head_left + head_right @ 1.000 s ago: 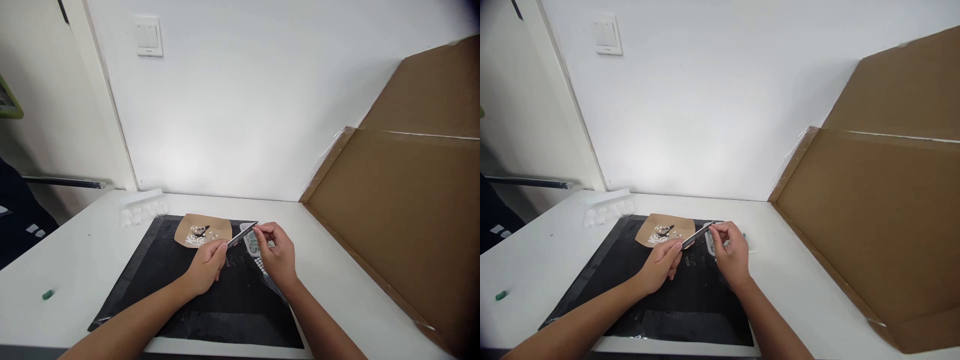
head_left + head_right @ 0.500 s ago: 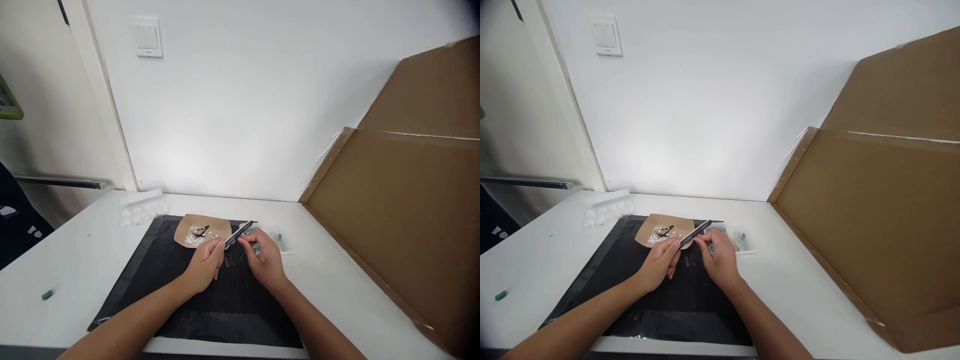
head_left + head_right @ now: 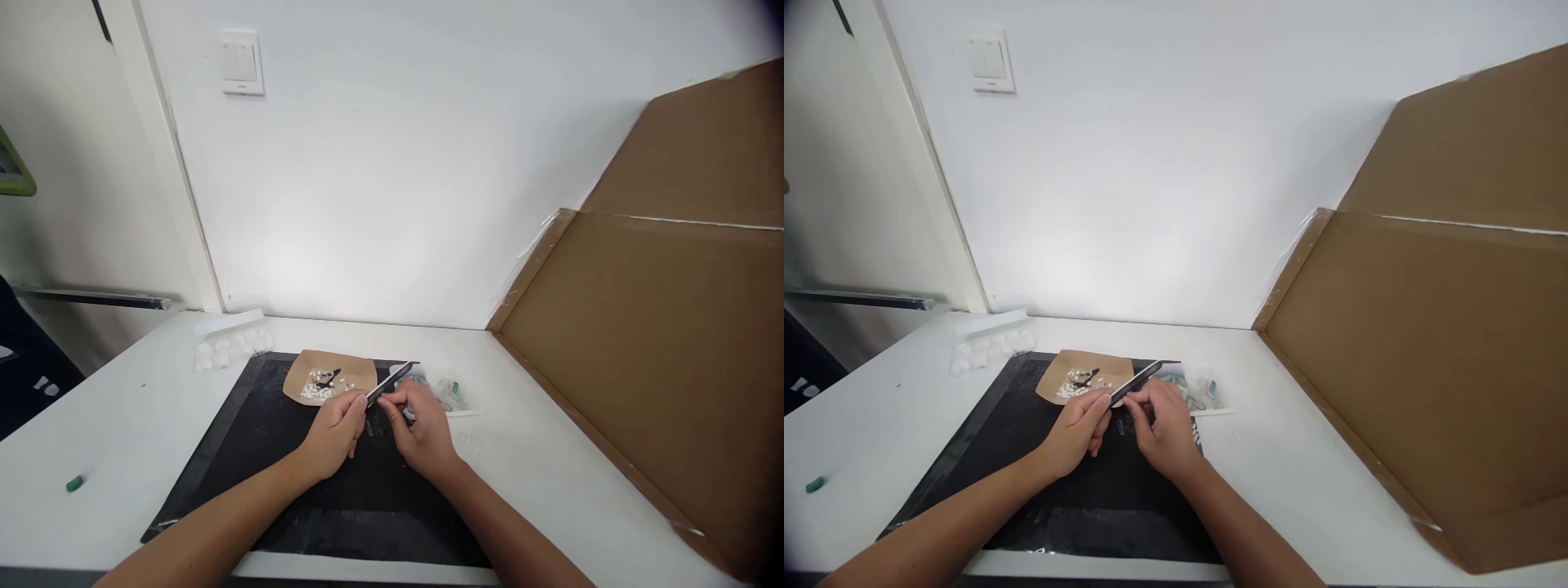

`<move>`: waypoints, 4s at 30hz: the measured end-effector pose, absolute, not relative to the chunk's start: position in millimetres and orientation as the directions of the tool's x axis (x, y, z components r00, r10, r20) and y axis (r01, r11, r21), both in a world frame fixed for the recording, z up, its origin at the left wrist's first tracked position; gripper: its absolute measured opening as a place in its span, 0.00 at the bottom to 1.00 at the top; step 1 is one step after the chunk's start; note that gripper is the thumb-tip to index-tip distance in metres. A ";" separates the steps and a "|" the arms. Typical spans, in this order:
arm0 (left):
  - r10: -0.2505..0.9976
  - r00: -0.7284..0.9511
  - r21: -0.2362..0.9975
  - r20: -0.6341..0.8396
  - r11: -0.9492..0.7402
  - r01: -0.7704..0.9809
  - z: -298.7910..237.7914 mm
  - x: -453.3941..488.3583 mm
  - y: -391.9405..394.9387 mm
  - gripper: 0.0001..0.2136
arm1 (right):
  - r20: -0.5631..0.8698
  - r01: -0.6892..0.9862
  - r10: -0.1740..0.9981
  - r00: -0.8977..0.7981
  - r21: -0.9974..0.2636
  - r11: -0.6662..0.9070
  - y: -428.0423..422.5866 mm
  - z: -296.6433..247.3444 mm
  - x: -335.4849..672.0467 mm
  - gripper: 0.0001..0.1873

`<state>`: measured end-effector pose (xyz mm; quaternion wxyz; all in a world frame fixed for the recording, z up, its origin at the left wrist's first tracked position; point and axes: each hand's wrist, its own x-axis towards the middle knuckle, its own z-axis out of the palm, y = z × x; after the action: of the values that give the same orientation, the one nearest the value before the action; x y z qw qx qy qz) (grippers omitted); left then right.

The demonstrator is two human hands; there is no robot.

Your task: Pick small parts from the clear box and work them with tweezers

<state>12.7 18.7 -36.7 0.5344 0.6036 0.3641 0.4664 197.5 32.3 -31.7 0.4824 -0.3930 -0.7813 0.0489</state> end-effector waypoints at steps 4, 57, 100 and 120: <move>0.939 0.292 0.983 0.181 -0.171 -0.061 -36.8 12.6 19.4 0.21 | 0.725 0.575 0.649 -0.231 -0.437 0.692 28.3 -30.3 190.9 0.09; 0.931 0.320 0.984 0.177 -0.169 -0.054 -41.4 9.8 16.4 0.20 | 0.708 0.636 0.706 0.006 -0.548 0.544 41.6 -19.4 216.7 0.11; 0.934 0.316 0.986 0.170 -0.162 -0.051 -38.0 11.3 16.3 0.21 | 0.608 0.572 0.793 -0.044 -0.635 0.519 46.3 -24.7 222.9 0.11; 0.935 0.321 0.988 0.154 -0.139 -0.069 -35.2 12.3 13.6 0.22 | 0.571 0.458 0.821 0.005 -0.731 0.506 40.5 -19.3 218.7 0.10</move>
<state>12.3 13.6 -35.2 0.5482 0.6000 0.3606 0.4577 218.7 40.5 -19.3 0.5332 -0.4669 -0.6846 0.1702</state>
